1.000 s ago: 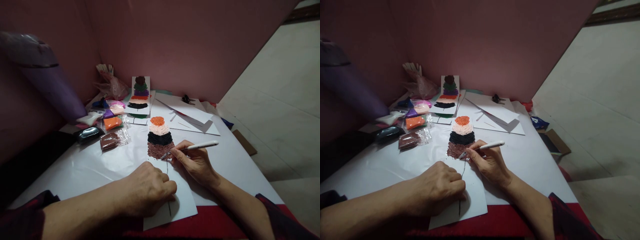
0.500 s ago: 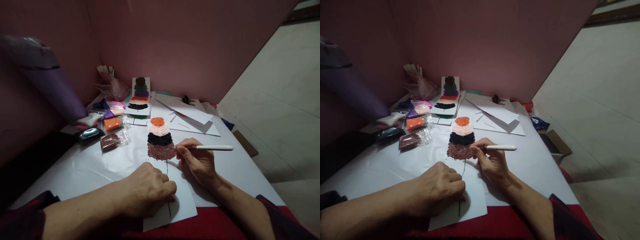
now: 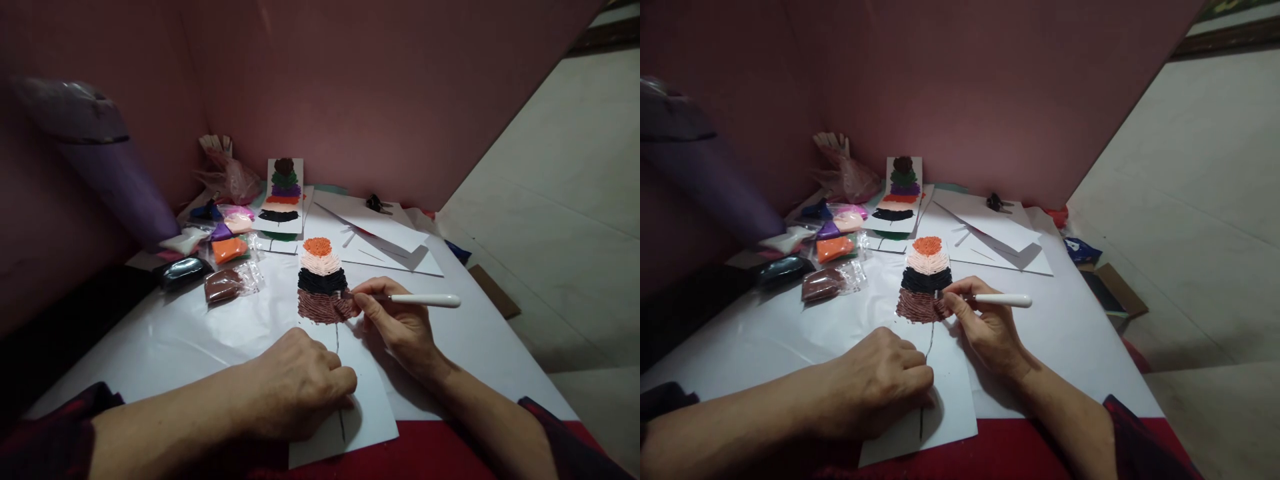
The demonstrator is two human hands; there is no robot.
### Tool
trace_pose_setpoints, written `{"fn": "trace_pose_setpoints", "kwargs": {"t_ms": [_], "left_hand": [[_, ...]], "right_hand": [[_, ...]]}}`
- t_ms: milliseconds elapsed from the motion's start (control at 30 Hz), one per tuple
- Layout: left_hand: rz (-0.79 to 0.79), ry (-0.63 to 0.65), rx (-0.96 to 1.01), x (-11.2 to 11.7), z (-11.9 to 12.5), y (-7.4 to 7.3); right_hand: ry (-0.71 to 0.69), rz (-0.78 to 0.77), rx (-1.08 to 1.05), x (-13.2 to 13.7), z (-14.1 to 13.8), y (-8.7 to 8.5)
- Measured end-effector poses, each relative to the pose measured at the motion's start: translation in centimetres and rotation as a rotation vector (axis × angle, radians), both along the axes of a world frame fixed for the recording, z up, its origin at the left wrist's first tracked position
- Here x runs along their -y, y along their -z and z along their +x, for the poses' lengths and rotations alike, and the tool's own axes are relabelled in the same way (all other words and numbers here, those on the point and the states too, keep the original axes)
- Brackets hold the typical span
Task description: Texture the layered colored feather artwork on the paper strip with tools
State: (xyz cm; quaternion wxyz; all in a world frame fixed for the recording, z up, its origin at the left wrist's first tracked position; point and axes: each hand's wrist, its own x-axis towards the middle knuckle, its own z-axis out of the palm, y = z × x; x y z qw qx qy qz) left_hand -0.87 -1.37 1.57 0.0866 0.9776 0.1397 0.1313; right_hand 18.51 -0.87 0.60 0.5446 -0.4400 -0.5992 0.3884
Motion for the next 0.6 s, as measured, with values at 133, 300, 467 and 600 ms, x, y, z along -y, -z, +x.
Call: {"fn": "trace_pose_setpoints", "kwargs": {"t_ms": [133,300,467,600], "left_hand": [[-0.005,-0.003,0.001,0.00,0.04,-0.04],[0.002,-0.005,0.005,-0.02,0.10,-0.13],[0.001,0.003,0.008,0.10,0.07,-0.14],[0.002,-0.008,0.015,0.05,0.04,0.07]], "right_hand": [[0.103,0.013,-0.094,-0.40,-0.11,-0.13],[0.148,0.014,-0.162,-0.87,-0.06,-0.20],[0.179,-0.041,-0.178,-0.99,0.01,-0.28],[0.185,-0.084,-0.157,-1.05,0.03,-0.36]]}}
